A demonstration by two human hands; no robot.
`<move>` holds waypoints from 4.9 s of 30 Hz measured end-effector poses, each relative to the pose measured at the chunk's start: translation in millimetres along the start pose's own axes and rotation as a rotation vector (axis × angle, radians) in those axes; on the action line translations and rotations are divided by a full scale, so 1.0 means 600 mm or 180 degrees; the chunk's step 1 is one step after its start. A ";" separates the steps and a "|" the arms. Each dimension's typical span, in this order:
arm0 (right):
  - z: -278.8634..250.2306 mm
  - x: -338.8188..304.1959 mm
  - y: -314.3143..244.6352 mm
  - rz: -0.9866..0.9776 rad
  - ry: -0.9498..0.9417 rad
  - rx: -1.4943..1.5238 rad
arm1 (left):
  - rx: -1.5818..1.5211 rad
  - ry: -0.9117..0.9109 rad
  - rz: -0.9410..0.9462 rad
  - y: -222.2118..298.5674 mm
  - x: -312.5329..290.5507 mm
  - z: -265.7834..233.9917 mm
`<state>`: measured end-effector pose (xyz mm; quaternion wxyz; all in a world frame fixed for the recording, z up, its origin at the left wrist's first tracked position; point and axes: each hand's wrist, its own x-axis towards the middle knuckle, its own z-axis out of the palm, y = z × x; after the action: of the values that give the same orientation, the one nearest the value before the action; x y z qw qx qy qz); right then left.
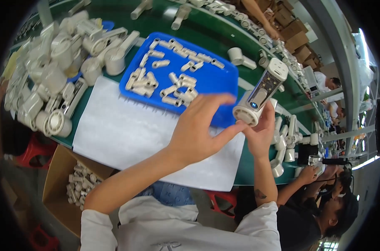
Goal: The person assembles portable fans by attaching plastic cover pieces from a tray onto the fan bodies, peeling adhesive pads from a sheet to stick onto the bottom of the fans, and placing the fans onto the conveyor belt.
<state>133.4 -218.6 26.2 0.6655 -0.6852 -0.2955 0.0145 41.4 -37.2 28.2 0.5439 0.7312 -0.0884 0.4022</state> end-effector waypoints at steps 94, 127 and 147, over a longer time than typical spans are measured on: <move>0.114 0.104 0.029 -0.0228 -0.1126 -0.2723 | 0.1234 -0.0912 -0.0607 -0.025 -0.030 -0.157; 0.136 0.053 -0.021 -0.0656 -0.1768 -0.1828 | 0.1034 -0.1257 -0.0944 -0.062 -0.054 -0.173; 0.158 0.000 -0.008 -0.0897 -0.1608 -0.1982 | 0.1142 -0.1094 -0.0424 -0.077 -0.062 -0.166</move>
<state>92.1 -133.2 19.9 0.3290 -0.7814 -0.5303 0.0009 -6.1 56.0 -21.9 0.4078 0.8778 -0.0583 0.2445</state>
